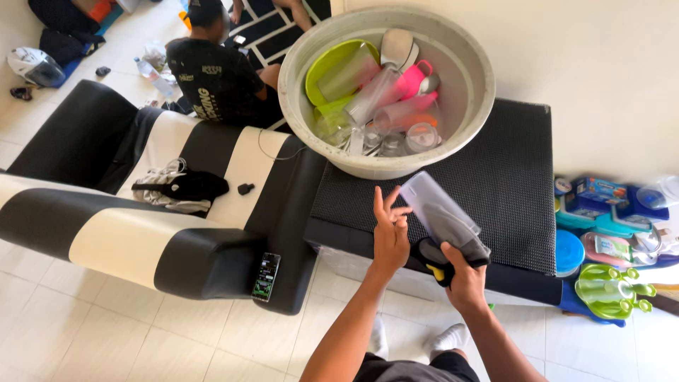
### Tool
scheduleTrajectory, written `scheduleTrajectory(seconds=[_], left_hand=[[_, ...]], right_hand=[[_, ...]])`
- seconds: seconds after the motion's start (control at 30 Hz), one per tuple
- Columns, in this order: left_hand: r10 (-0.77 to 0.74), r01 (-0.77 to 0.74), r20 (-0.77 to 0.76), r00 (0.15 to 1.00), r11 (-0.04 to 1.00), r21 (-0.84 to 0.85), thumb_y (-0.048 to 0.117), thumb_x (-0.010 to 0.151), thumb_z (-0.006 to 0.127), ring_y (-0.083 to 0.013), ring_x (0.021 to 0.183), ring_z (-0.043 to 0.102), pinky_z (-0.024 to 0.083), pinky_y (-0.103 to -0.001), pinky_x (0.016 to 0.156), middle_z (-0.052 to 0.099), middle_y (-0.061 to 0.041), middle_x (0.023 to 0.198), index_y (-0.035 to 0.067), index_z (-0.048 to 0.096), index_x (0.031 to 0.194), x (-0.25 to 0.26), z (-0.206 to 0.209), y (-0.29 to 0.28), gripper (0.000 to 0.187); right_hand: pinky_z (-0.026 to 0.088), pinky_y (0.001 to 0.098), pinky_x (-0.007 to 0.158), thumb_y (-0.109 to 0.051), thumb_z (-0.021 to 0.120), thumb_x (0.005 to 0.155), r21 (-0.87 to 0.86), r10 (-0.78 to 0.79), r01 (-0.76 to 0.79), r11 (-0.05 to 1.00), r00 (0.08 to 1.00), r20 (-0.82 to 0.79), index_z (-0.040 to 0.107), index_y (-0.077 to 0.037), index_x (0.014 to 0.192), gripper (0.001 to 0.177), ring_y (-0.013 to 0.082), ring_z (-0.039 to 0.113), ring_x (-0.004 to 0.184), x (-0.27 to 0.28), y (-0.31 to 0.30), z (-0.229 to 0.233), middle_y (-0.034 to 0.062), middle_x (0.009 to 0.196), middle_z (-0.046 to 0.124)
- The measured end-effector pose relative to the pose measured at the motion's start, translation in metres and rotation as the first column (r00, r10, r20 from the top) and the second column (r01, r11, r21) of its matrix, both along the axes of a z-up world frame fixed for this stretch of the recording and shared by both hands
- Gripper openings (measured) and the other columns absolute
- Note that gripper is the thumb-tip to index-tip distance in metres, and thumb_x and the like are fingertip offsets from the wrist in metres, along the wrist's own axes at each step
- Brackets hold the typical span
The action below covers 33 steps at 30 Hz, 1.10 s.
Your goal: The person wipes a blue plastic lid and a clear plastic cup with a grey cloth. They take items from a white bucket filled with water and various plastic containers, wipe them, and place them on a nearby blue mat.
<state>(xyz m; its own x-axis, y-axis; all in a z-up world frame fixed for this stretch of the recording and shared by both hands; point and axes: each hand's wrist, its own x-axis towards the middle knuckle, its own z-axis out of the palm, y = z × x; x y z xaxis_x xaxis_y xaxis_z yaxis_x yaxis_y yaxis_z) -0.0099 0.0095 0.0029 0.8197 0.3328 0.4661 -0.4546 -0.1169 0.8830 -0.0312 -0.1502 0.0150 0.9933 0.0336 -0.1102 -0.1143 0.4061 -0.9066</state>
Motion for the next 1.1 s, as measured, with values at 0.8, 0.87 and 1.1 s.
scheduleTrajectory(seconds=[0.8, 0.87, 1.1], left_hand=[[-0.004, 0.0, -0.012, 1.0, 0.957, -0.289, 0.046, 0.104, 0.047, -0.0243, 0.116, 0.05, 0.043, -0.041, 0.104, 0.049, -0.02, 0.129, 0.001, 0.032, 0.143, 0.002, -0.036, 0.017, 0.061], [-0.005, 0.007, 0.009, 1.0, 0.957, -0.29, 0.046, 0.104, 0.047, -0.0241, 0.118, 0.049, 0.042, -0.041, 0.106, 0.048, -0.02, 0.131, 0.001, 0.032, 0.143, 0.003, -0.035, 0.018, 0.062], [-0.029, 0.025, -0.012, 1.0, 0.969, -0.244, 0.041, 0.106, 0.047, -0.0237, 0.119, 0.05, 0.042, -0.04, 0.106, 0.05, -0.02, 0.131, 0.0, 0.033, 0.143, 0.002, -0.03, 0.02, 0.057]], right_hand=[[0.054, 0.0366, 0.07, -0.002, 0.07, 0.081, -0.623, 0.488, -0.508, 0.594, 0.844, -0.223, 0.049, -0.009, 0.143, 0.066, 0.02, 0.061, 0.076, -0.016, 0.02, 0.026, 0.0113, 0.09, 0.066], [0.056, 0.0359, 0.082, 0.0, 0.066, 0.079, -0.724, 0.598, -0.373, 0.58, 0.798, 0.068, 0.049, -0.007, 0.146, 0.069, 0.0237, 0.066, 0.084, -0.016, 0.022, 0.034, 0.0139, 0.099, 0.072], [0.001, 0.0724, 0.114, 0.004, 0.069, 0.059, -0.985, 0.727, 0.104, 0.134, 0.665, 0.169, 0.04, -0.015, 0.153, 0.101, 0.0292, 0.058, 0.125, -0.012, 0.032, 0.057, 0.0098, 0.146, 0.057]])
